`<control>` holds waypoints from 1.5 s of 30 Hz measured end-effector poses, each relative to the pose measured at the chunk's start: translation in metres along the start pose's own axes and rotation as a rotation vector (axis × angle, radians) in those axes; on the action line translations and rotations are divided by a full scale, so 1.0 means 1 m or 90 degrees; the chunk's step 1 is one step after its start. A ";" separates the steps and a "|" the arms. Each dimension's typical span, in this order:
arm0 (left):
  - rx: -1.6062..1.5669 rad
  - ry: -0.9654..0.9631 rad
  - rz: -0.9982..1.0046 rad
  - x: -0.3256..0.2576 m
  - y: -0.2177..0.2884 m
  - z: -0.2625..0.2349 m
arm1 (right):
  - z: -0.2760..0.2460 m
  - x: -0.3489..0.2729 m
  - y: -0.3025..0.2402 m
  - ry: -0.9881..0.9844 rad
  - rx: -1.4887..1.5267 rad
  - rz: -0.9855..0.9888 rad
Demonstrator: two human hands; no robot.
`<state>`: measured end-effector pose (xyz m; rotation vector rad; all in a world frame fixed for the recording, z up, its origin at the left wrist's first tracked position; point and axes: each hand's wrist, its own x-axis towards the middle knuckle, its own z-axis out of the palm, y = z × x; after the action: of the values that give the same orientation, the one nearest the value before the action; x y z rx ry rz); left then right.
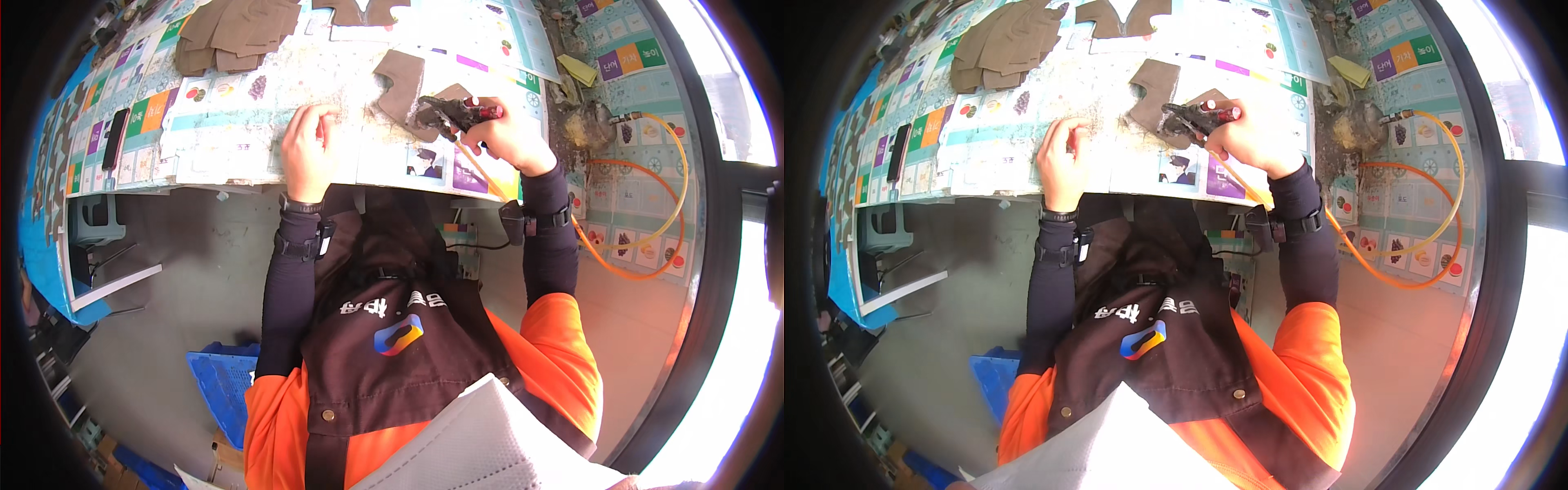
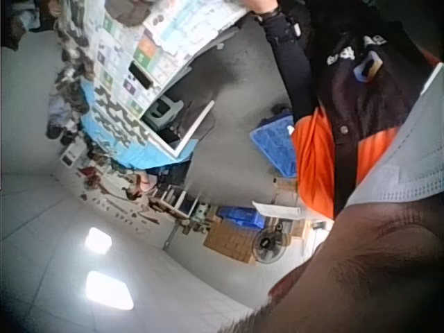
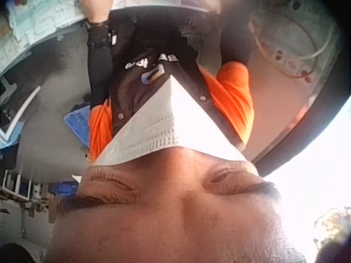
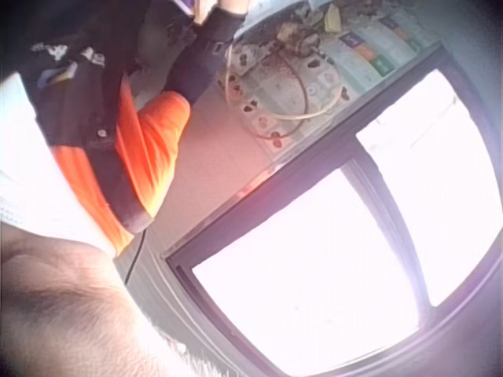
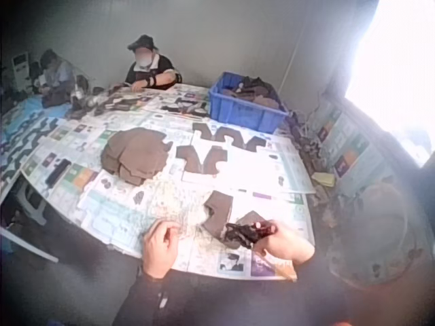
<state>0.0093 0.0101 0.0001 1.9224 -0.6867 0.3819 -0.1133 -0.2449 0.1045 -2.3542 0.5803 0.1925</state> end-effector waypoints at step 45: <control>0.000 -0.016 -0.021 -0.001 -0.001 0.006 | -0.011 -0.014 0.042 0.046 -0.125 -0.160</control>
<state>0.0095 0.0054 -0.0039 1.9387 -0.6697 0.3375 -0.1452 -0.2749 0.0912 -2.6078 0.3064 0.0511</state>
